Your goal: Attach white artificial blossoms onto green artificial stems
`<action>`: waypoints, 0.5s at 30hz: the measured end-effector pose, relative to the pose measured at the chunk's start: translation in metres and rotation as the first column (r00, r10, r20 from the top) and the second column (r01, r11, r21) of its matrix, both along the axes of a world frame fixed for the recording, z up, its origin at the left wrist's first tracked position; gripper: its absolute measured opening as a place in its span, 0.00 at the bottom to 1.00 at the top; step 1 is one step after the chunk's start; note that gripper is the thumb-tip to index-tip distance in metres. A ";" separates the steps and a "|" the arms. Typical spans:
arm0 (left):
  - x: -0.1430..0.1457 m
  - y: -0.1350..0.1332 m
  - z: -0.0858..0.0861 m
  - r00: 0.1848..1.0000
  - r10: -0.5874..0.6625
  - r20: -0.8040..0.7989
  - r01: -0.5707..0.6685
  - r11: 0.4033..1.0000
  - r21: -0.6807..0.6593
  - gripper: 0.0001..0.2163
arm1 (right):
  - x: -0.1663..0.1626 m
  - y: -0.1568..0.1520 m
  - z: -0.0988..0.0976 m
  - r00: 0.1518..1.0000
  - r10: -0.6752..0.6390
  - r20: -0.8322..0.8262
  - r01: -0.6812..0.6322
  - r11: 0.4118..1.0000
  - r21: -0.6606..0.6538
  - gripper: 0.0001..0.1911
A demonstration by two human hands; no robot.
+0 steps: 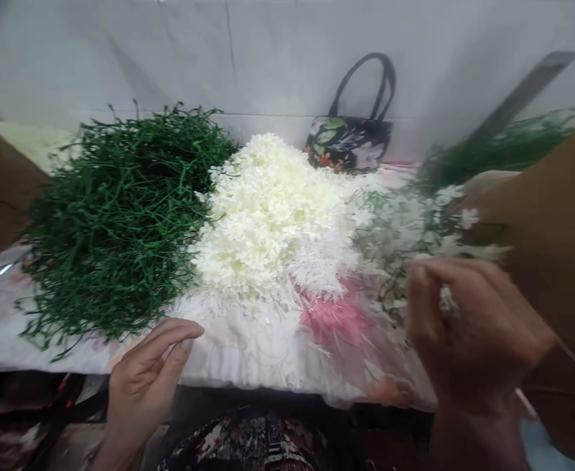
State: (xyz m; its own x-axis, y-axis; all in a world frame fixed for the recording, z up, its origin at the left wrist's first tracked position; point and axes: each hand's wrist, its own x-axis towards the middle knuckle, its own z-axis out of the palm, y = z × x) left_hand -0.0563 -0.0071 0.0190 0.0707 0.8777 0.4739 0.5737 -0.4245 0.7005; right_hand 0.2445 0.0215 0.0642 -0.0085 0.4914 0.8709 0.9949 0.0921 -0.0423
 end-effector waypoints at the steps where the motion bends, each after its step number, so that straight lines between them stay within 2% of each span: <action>1: -0.003 0.002 0.001 0.999 0.039 -0.038 -0.037 0.998 0.049 0.08 | -0.015 -0.001 -0.005 0.996 0.091 -0.005 -0.091 0.986 -0.137 0.07; 2: -0.006 0.004 0.001 0.993 0.089 -0.084 -0.081 0.992 0.096 0.08 | -0.031 -0.002 -0.010 0.969 0.247 -0.024 -0.248 0.956 -0.158 0.05; 3: -0.009 0.006 0.000 0.980 0.143 -0.135 -0.123 0.982 0.146 0.08 | -0.047 -0.002 -0.015 0.903 0.427 -0.042 -0.427 0.884 -0.188 0.03; 4: -0.013 0.008 0.000 0.962 0.201 -0.186 -0.167 0.969 0.184 0.08 | -0.063 -0.002 -0.020 0.829 0.551 -0.091 -0.554 0.791 -0.259 0.03; 6: -0.019 0.010 -0.002 0.914 0.289 -0.284 -0.230 0.947 0.224 0.08 | -0.091 0.002 -0.027 0.716 0.674 -0.183 -0.690 0.642 -0.333 0.05; 8: -0.024 0.010 -0.003 0.869 0.335 -0.363 -0.268 0.937 0.224 0.09 | -0.116 0.008 -0.028 0.659 0.718 -0.226 -0.736 0.552 -0.393 0.07; 9: -0.025 0.010 -0.003 0.854 0.344 -0.390 -0.277 0.936 0.219 0.10 | -0.128 0.013 -0.026 0.648 0.730 -0.218 -0.737 0.528 -0.422 0.08; 11: -0.026 0.011 -0.003 0.841 0.356 -0.408 -0.286 0.932 0.225 0.11 | -0.152 0.024 -0.022 0.658 0.741 -0.138 -0.696 0.527 -0.487 0.07; 15: -0.030 0.016 -0.001 0.842 0.409 -0.352 -0.313 0.901 0.299 0.11 | -0.197 0.044 -0.019 0.728 0.682 0.073 -0.542 0.637 -0.548 0.06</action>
